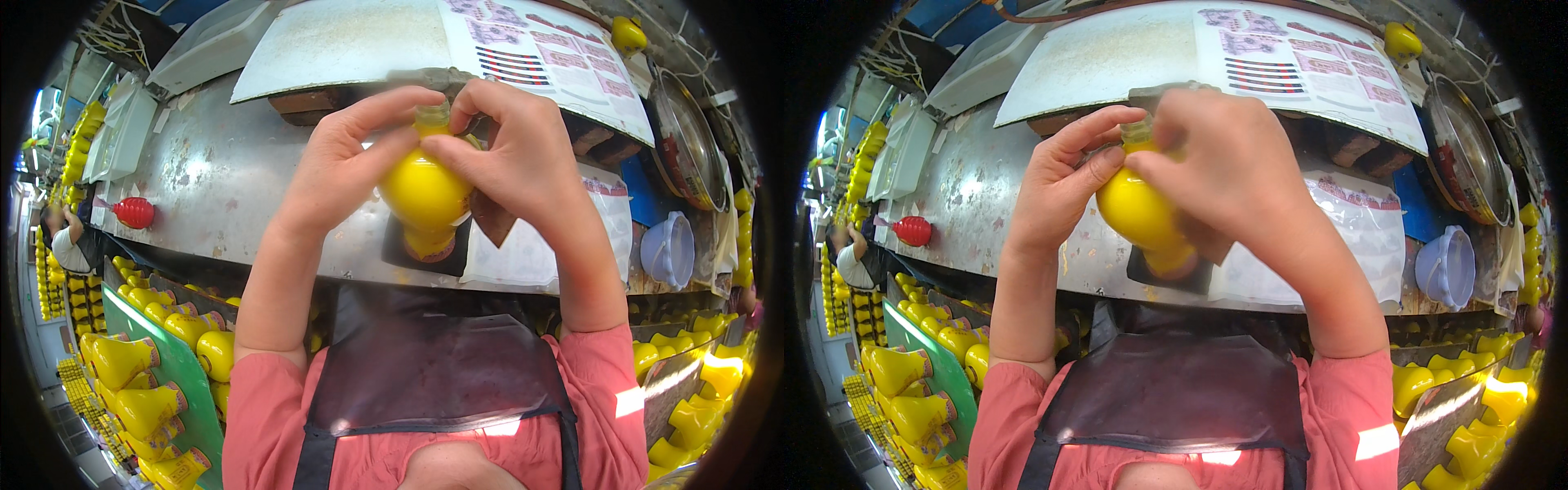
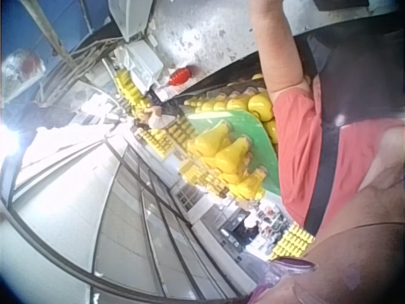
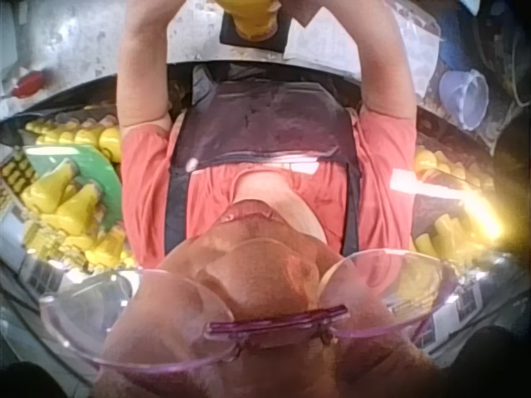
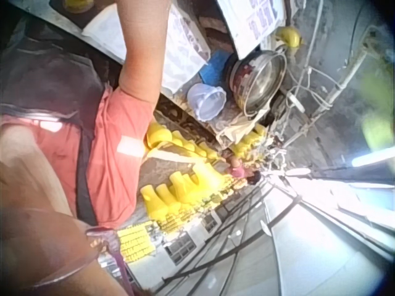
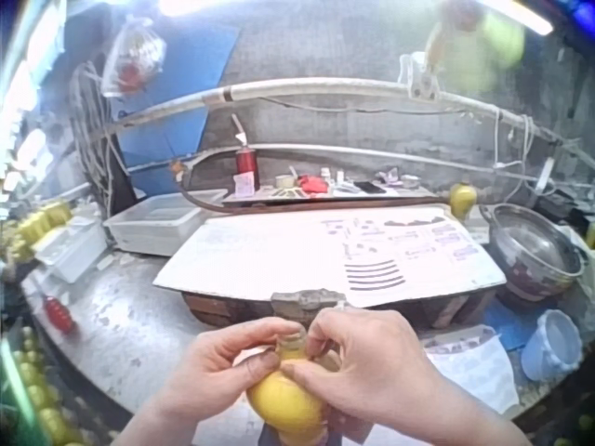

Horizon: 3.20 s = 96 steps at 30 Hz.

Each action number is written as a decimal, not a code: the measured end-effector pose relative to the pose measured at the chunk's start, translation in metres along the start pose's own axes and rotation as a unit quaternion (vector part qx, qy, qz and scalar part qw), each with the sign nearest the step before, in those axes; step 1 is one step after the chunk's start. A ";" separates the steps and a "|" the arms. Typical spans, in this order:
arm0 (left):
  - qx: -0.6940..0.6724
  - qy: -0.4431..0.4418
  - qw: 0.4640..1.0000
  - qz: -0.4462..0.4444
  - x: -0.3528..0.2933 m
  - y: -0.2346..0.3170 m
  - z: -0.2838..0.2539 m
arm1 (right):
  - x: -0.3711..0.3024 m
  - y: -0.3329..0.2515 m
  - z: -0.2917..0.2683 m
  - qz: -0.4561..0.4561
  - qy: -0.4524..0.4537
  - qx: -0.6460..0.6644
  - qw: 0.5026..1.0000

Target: The person applies a label to a yellow ceramic vase, smooths it, and then removes the plastic cap from the vase's neck. The person repeats this process with a second vase.

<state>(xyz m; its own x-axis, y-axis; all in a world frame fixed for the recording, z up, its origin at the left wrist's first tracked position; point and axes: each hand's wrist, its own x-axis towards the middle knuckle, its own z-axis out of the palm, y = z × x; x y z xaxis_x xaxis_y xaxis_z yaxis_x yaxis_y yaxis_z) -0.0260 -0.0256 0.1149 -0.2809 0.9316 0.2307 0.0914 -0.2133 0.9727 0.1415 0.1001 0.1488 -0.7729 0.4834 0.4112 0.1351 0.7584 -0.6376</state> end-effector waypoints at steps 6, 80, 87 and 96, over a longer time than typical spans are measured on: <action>-0.022 -0.006 1.000 -0.018 0.002 0.003 -0.002 | 0.001 0.021 -0.007 -0.002 -0.060 0.139 0.989; -0.152 0.051 0.987 -0.002 0.005 -0.005 0.004 | -0.024 0.019 0.014 0.097 0.010 0.291 0.952; -0.034 0.077 0.996 0.000 0.009 -0.006 -0.001 | -0.043 -0.002 0.013 -0.007 0.048 0.098 0.994; -0.151 0.082 0.985 -0.033 0.002 -0.011 0.015 | -0.043 0.004 0.009 -0.032 0.017 0.072 0.997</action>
<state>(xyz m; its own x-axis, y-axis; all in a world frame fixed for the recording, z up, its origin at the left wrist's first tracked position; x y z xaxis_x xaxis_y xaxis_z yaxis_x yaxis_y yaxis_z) -0.0135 -0.0174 0.1040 -0.4293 0.8918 0.1428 -0.2137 -0.2539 0.9433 0.1700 0.0787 0.1223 -0.7549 0.4526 0.4746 -0.0060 0.7189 -0.6951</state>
